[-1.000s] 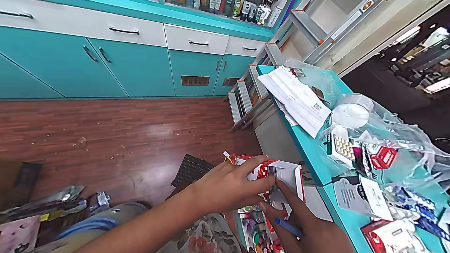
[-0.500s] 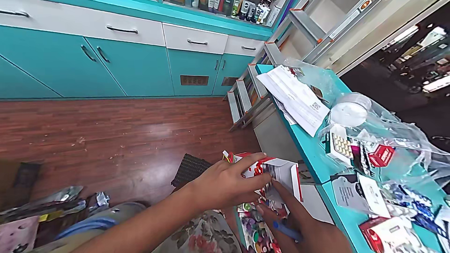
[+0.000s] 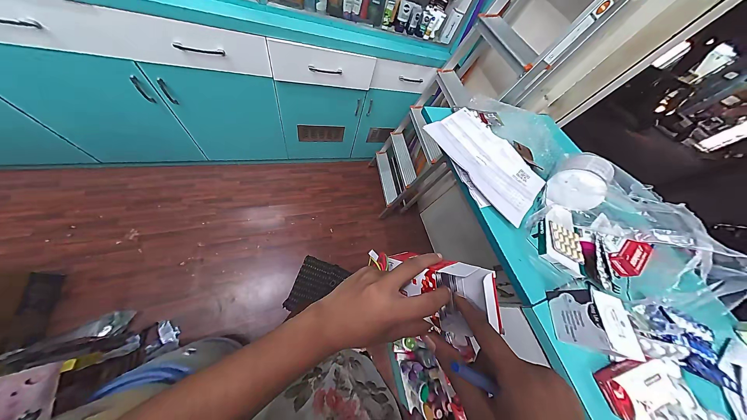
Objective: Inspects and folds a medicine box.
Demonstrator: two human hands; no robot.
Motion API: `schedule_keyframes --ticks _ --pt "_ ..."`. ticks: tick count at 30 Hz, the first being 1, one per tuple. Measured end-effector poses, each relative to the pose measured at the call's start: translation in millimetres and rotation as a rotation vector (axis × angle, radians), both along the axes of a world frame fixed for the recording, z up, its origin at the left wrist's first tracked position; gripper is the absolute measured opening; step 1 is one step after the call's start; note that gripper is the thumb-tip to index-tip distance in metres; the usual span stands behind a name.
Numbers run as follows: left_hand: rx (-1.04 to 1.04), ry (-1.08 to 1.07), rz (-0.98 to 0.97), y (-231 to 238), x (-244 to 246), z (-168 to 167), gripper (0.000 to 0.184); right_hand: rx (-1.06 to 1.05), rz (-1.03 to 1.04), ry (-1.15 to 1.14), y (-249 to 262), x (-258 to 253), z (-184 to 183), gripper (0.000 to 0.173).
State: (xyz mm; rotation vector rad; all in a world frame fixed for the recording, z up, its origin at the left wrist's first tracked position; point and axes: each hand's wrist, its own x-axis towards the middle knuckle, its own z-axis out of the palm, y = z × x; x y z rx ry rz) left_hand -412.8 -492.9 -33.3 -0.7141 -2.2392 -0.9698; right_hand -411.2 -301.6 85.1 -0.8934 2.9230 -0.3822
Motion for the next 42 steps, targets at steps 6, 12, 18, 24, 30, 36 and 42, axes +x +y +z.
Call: schedule_keyframes --ticks 6,12,18,24,30,36,42 --pt "-0.009 0.013 0.013 -0.3 -1.8 0.7 0.026 -0.031 0.032 -0.023 -0.6 -1.2 1.3 0.059" --pt "-0.006 0.010 0.036 0.5 -1.1 0.0 0.026 -0.062 0.046 -0.064 0.8 -3.3 -0.5 0.062" --pt "0.006 0.010 0.034 0.4 -1.0 0.8 0.027 -0.078 0.028 -0.074 1.0 -3.4 0.0 0.060" --pt "-0.003 0.022 0.037 -0.2 -1.5 1.4 0.027 -0.033 0.000 -0.034 1.9 -5.5 0.9 0.061" --pt "-0.003 0.020 0.035 -0.8 -1.3 0.7 0.028 -0.063 0.018 -0.075 1.4 -5.3 0.8 0.061" --pt "0.010 0.015 0.039 -1.7 -0.6 -0.6 0.029 -0.063 0.026 -0.076 0.2 -5.1 0.4 0.060" --pt "0.024 0.008 0.039 -2.1 -1.2 -2.1 0.029 -0.099 0.040 -0.046 0.8 -4.9 0.4 0.054"
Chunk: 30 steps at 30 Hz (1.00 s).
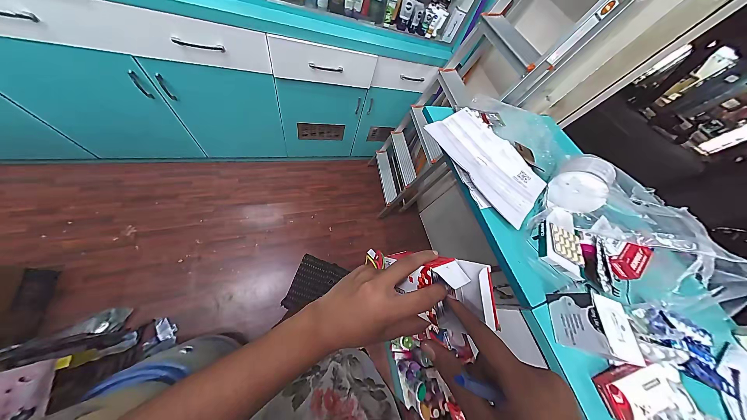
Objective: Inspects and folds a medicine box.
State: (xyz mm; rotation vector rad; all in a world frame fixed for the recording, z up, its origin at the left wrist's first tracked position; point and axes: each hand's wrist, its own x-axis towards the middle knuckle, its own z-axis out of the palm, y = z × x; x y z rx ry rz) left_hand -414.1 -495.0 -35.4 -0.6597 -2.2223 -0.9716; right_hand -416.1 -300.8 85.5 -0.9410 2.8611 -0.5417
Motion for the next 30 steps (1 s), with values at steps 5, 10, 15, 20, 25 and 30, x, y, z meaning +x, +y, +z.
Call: schedule_keyframes --ticks 5,10,15,20,25,30 --pt "0.009 -0.004 -0.011 -0.5 -0.7 0.0 0.029 0.024 0.008 -0.004 -0.9 -1.9 2.3 0.052" --pt "0.006 -0.006 -0.013 0.1 -1.4 -0.7 0.029 0.034 0.011 -0.003 -0.1 -2.8 2.8 0.052" --pt "0.014 0.002 -0.029 0.7 -3.4 -0.8 0.029 0.007 0.016 -0.022 1.2 -3.6 3.0 0.048" --pt "0.015 0.000 -0.038 0.7 -4.5 0.4 0.029 -0.003 0.021 -0.012 1.0 -4.5 3.2 0.047" --pt "0.007 0.006 -0.031 0.5 -4.7 0.5 0.029 0.010 0.018 -0.004 0.5 -4.8 3.6 0.046" --pt "0.013 0.005 -0.043 -0.4 -5.2 0.1 0.028 0.013 0.009 0.008 -0.3 -5.2 4.2 0.045"
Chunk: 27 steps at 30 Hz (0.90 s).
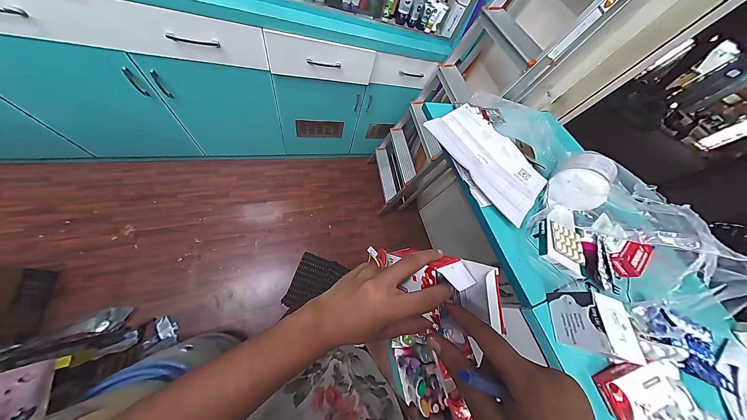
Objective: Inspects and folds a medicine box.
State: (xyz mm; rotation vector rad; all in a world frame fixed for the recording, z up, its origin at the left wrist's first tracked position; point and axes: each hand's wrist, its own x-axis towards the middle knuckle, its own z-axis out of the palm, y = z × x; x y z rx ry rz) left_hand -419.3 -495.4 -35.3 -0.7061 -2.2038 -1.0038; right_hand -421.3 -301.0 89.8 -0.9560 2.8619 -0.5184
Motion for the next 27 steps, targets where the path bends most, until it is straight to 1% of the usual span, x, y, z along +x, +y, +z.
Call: schedule_keyframes --ticks 8,12,16,27 --pt "0.001 0.015 -0.006 -0.7 -0.6 -1.5 0.030 0.042 -0.027 0.049 -1.4 0.8 -0.7 0.045" --pt "0.004 0.024 -0.004 -0.1 -1.6 -1.5 0.029 0.005 -0.016 0.053 -0.4 2.1 -0.3 0.046" --pt "0.001 0.021 -0.005 0.6 -2.0 -1.7 0.028 -0.037 0.005 0.004 1.3 3.8 1.8 0.045" --pt "0.000 0.015 -0.021 2.2 -1.2 -0.5 0.030 -0.001 0.005 0.025 2.9 4.3 1.7 0.044"
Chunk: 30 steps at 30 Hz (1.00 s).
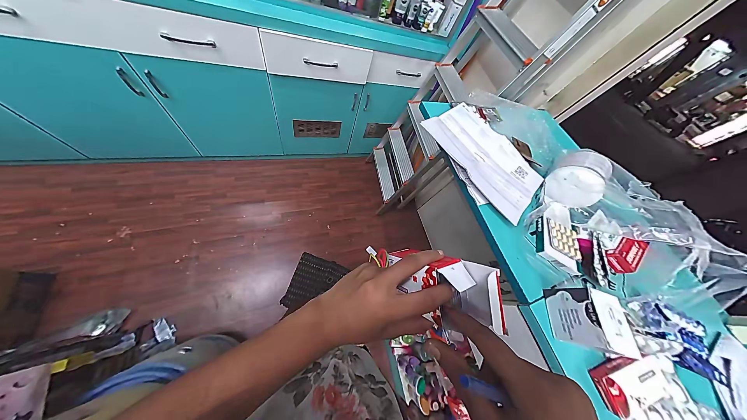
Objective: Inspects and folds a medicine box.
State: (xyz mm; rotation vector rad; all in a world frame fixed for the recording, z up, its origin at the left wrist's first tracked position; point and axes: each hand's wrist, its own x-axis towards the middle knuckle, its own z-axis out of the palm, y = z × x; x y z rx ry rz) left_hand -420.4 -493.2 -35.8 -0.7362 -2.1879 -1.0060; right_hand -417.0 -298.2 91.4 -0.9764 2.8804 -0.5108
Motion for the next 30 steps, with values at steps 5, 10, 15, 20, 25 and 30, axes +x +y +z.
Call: schedule_keyframes --ticks 5,10,15,20,25,30 --pt "0.003 0.018 0.004 2.2 0.0 -1.5 0.029 0.020 -0.007 0.002 -0.4 2.7 2.3 0.047" --pt "-0.001 0.023 0.007 3.6 0.4 -0.5 0.029 -0.015 0.024 -0.017 1.3 3.6 2.5 0.049" --pt "-0.002 0.024 -0.003 6.4 0.3 1.0 0.028 0.020 0.017 -0.008 2.9 4.2 4.7 0.048" --pt "0.026 0.003 -0.035 15.0 -1.7 -0.7 0.033 0.041 -0.026 0.007 11.0 8.7 3.6 0.046" --pt "0.108 -0.065 -0.060 36.8 -1.1 -3.6 0.060 -0.363 -0.154 0.158 36.9 13.5 -5.5 0.040" --pt "0.079 -0.123 -0.145 63.3 0.3 -1.3 0.057 -0.404 -0.327 0.112 69.7 10.7 -24.1 0.060"
